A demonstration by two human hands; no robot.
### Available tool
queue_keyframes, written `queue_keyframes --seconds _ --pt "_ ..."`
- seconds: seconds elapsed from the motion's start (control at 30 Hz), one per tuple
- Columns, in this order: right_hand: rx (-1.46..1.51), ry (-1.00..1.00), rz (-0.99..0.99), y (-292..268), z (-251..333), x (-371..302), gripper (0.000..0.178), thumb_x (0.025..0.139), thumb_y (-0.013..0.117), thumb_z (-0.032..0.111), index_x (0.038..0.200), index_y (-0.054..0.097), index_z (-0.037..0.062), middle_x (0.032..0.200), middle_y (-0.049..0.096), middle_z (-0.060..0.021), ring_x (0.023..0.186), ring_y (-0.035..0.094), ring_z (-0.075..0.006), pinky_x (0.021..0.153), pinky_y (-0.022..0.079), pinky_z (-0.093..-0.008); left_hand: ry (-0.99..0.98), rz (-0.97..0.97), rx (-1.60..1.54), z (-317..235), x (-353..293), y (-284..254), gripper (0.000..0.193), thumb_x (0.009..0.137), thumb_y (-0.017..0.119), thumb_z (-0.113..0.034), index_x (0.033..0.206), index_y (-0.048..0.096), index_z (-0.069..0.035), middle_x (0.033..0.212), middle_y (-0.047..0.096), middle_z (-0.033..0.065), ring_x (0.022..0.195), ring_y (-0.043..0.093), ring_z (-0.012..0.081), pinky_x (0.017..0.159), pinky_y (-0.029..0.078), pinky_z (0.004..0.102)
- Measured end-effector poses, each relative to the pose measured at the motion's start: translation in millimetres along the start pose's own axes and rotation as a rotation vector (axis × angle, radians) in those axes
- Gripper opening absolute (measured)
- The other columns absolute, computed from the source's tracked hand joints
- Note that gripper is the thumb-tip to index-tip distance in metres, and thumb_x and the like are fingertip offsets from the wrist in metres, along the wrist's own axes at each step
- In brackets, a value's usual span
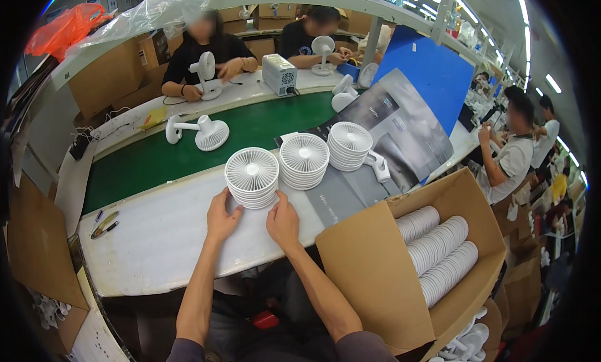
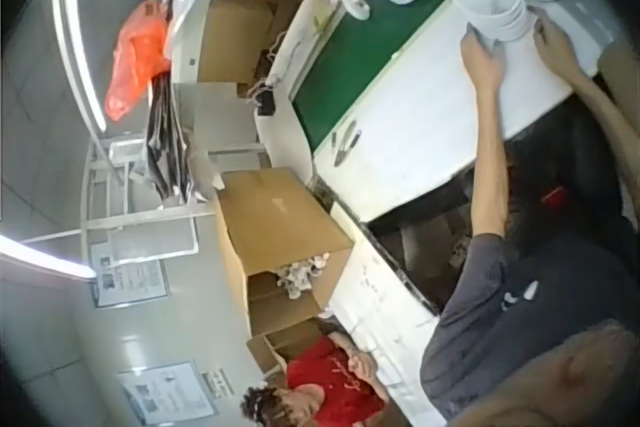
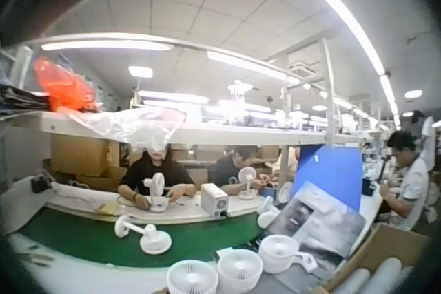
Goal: Assembling the casing and blades of small portable electric fans on a production line.
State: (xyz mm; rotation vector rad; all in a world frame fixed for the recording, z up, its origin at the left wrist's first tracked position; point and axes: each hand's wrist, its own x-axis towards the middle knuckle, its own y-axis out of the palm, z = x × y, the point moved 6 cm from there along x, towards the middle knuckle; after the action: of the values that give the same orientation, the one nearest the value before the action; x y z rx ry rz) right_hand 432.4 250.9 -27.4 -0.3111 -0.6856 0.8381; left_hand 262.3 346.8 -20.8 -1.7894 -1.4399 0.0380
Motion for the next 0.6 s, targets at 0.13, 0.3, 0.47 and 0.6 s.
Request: queue_keyframes --seconds 0.13,0.3,0.47,0.6 --pt "0.003 0.010 0.008 -2.5 2.4 -0.5 0.050 0.083 0.053 -0.001 0.133 0.049 -0.0016 0.081 0.059 -0.0110 0.074 0.059 -0.0296 0.073 0.050 -0.0400 0.013 -0.007 -0.001 -1.6 -0.9 -0.5 0.062 0.080 0.071 -0.014 0.137 0.051 -0.001 0.122 0.063 0.0160 0.112 0.060 0.0323 0.098 0.047 0.0380" --pt "0.030 0.040 0.014 -5.0 4.1 -0.3 0.050 0.082 0.052 -0.002 0.132 0.048 -0.0015 0.083 0.058 -0.0113 0.076 0.059 -0.0298 0.075 0.050 -0.0404 0.010 0.003 -0.008 -2.8 -0.7 0.3 0.061 0.080 0.071 -0.014 0.137 0.051 -0.002 0.122 0.063 0.0158 0.112 0.060 0.0324 0.098 0.047 0.0381" --pt "0.065 0.084 0.019 -2.8 1.9 0.2 0.038 0.081 0.053 0.000 0.119 0.054 -0.0001 0.084 0.056 -0.0115 0.076 0.057 -0.0311 0.075 0.049 -0.0413 0.007 -0.006 -0.007 -0.9 0.0 0.0 0.062 0.080 0.071 -0.013 0.137 0.051 -0.002 0.121 0.063 0.0159 0.111 0.060 0.0324 0.098 0.048 0.0382" --pt "-0.022 -0.049 0.001 0.0 2.1 -0.9 0.017 0.080 0.054 0.002 0.097 0.058 0.0024 0.083 0.055 -0.0114 0.074 0.055 -0.0318 0.073 0.048 -0.0414 0.018 -0.003 -0.015 -2.2 -0.1 1.2 0.062 0.079 0.071 -0.013 0.137 0.051 -0.002 0.122 0.063 0.0161 0.111 0.060 0.0326 0.098 0.048 0.0383"
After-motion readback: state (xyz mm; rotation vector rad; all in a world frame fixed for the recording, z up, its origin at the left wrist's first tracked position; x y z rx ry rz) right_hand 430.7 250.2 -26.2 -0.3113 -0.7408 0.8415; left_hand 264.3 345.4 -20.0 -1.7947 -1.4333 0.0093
